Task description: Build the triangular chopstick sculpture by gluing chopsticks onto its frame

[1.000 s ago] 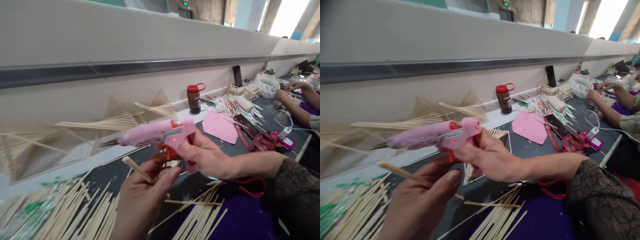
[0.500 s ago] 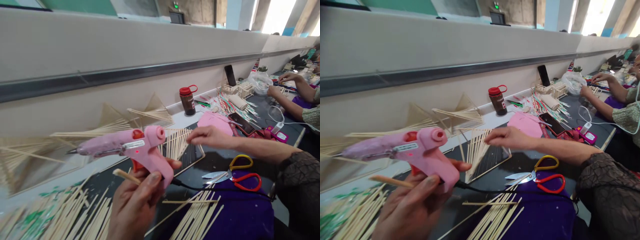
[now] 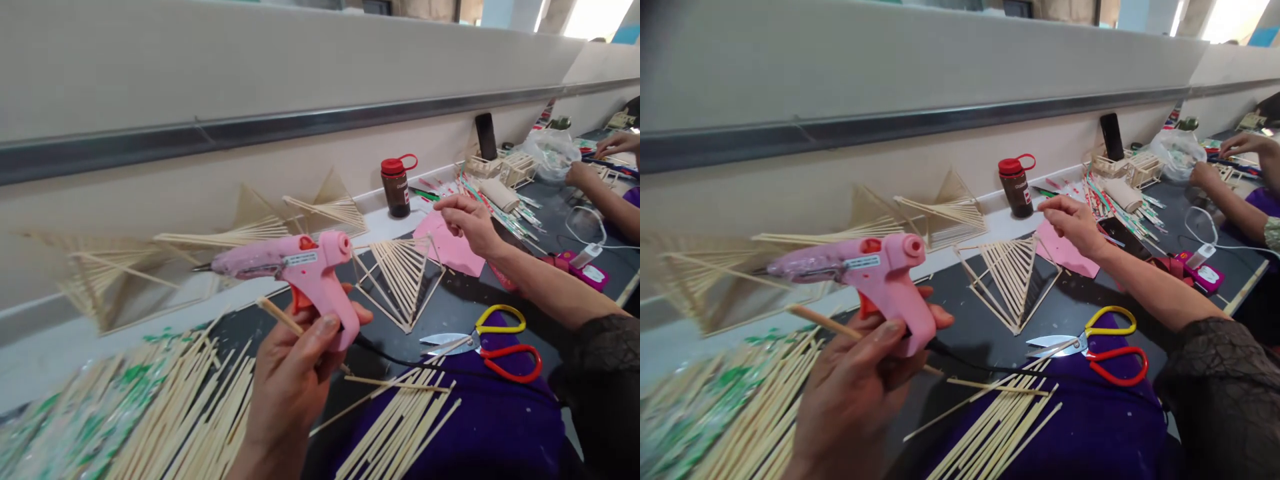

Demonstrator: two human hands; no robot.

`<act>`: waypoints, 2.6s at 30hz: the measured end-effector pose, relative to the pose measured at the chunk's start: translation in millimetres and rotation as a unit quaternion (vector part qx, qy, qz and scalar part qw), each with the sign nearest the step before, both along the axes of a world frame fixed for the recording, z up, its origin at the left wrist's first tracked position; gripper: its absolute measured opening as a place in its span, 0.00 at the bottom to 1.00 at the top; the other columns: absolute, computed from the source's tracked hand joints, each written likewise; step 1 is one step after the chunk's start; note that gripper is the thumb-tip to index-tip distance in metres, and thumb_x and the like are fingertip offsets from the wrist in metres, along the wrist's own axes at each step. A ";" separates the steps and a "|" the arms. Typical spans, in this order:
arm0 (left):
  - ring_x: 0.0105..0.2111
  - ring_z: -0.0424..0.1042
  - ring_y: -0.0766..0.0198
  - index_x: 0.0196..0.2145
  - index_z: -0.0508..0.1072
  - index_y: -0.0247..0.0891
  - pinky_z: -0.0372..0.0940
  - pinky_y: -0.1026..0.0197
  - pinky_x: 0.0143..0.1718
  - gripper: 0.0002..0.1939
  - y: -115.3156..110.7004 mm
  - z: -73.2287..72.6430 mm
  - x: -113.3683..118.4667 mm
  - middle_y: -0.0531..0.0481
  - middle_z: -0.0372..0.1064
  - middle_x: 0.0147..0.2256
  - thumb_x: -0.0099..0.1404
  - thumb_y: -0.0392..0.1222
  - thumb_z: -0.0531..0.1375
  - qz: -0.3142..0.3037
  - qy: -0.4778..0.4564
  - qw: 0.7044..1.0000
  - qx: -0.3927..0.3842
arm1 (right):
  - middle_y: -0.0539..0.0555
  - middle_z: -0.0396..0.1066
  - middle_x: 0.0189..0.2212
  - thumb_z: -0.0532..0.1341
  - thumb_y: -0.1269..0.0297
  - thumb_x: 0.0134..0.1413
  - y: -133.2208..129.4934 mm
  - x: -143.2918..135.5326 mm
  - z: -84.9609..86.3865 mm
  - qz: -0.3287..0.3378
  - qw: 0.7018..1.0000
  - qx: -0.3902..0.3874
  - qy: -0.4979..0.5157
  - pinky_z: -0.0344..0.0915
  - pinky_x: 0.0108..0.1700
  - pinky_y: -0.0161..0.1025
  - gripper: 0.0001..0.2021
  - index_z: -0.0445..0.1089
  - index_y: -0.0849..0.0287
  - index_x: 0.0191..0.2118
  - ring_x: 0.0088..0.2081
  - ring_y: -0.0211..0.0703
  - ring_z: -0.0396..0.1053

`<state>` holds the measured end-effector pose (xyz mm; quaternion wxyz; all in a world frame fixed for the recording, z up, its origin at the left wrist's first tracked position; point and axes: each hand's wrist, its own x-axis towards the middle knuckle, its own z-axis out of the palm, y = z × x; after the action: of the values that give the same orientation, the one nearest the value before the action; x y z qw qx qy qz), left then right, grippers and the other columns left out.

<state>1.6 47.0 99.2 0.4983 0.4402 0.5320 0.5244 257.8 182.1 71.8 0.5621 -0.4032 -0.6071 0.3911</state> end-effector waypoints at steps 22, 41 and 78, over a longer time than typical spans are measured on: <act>0.19 0.59 0.70 0.32 0.79 0.43 0.51 0.68 0.14 0.12 -4.1 2.2 2.8 0.50 0.75 0.27 0.50 0.49 0.68 0.017 -0.046 0.999 -0.019 | 0.53 0.75 0.34 0.62 0.66 0.56 -26.4 -41.9 -33.5 0.281 0.867 0.005 -0.412 0.62 0.36 0.31 0.11 0.75 0.62 0.45 0.33 0.35 0.70; 0.24 0.65 0.68 0.31 0.78 0.37 0.58 0.71 0.20 0.14 -4.2 1.2 5.1 0.48 0.75 0.28 0.48 0.48 0.69 0.043 -0.039 0.998 -0.036 | 0.59 0.72 0.43 0.59 0.62 0.61 119.5 19.9 -17.5 -0.153 0.799 -0.112 -0.570 0.67 0.47 0.46 0.12 0.71 0.64 0.46 0.45 0.47 0.71; 0.14 0.50 0.76 0.39 0.74 0.33 0.42 0.75 0.10 0.22 9.3 -31.5 8.4 0.51 0.68 0.20 0.53 0.53 0.66 -0.181 -0.290 0.940 0.014 | 0.54 0.75 0.31 0.57 0.69 0.62 -85.7 -10.8 78.3 -0.011 0.777 0.452 -0.437 0.64 0.28 0.33 0.06 0.71 0.63 0.42 0.31 0.36 0.71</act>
<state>10.1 56.3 67.7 0.7109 0.3650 0.2685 0.5379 247.0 96.4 150.1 0.3582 -0.2370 -0.8900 -0.1533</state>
